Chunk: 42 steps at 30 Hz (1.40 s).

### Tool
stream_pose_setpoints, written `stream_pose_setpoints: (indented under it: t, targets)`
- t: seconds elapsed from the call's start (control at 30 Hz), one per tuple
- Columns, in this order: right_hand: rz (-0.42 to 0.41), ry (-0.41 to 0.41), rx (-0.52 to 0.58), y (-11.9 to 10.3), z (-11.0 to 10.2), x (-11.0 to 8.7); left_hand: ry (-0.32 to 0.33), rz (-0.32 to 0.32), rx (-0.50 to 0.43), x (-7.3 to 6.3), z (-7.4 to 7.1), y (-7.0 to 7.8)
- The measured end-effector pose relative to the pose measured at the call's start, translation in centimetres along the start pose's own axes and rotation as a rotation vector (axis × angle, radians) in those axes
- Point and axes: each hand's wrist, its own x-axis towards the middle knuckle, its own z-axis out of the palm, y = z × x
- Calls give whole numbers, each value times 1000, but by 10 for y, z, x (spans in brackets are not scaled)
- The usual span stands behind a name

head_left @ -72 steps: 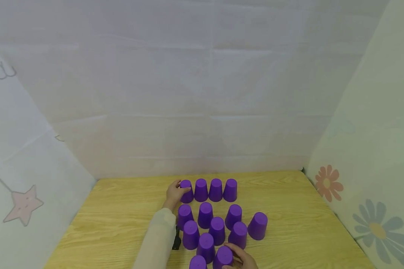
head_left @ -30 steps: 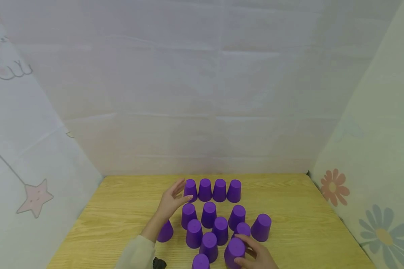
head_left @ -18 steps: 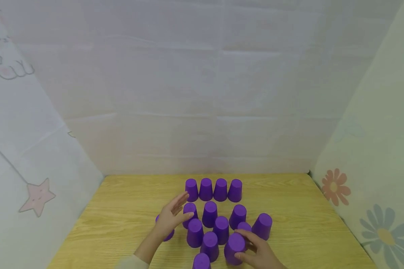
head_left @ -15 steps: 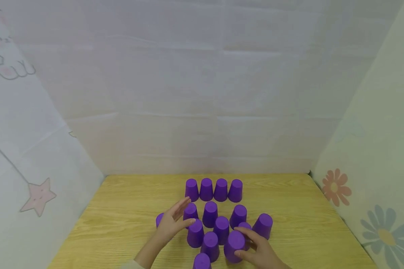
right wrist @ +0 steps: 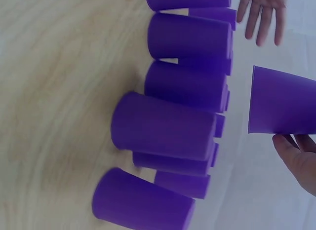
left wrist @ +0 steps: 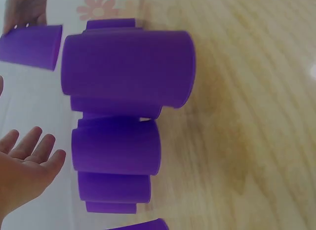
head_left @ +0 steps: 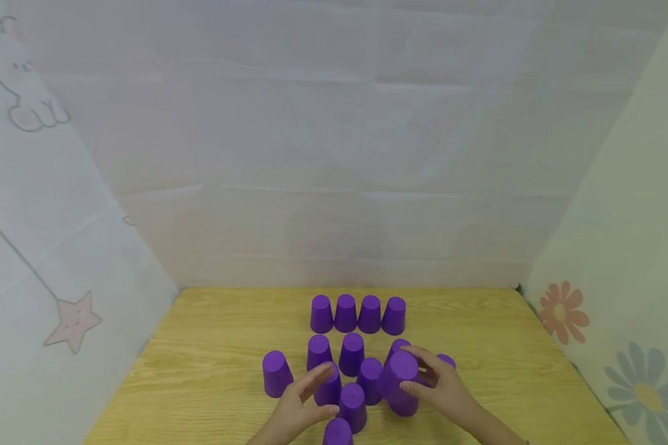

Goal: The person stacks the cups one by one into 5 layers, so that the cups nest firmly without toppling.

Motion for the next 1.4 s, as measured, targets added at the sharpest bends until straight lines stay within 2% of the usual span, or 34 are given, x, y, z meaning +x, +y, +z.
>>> stream_pose_setpoints:
  t: [0.17, 0.27, 0.37, 0.57, 0.73, 0.83, 1.07, 1.23, 1.3, 1.4]
  targets:
    - [55, 32, 25, -8, -16, 11, -27, -41, -15, -5, 8, -5]
    - [65, 67, 3, -11, -25, 16, -42, -57, -33, -8, 12, -10]
    - [66, 96, -17, -12, -33, 19, -50, -53, -49, -11, 16, -16]
    - [86, 152, -50, -5, -46, 26, -56, -49, -2, -16, 23, -25]
    - [101, 190, -95, 3, -57, 31, -82, -17, 1, -19, 22, -34]
    - [102, 205, -116, 7, -63, 33, -93, 13, 42, -20, 23, -39]
    - [136, 257, -211, 23, -74, 40, -85, 27, 100, -22, 24, -43]
    - [189, 307, -237, 37, -79, 43, -153, 31, 70, -23, 22, -45]
    - [215, 319, -228, 42, -80, 43, -187, 58, 83, -24, 21, -46]
    - [248, 322, -214, 46, -82, 44, -196, 104, 121, -24, 21, -47]
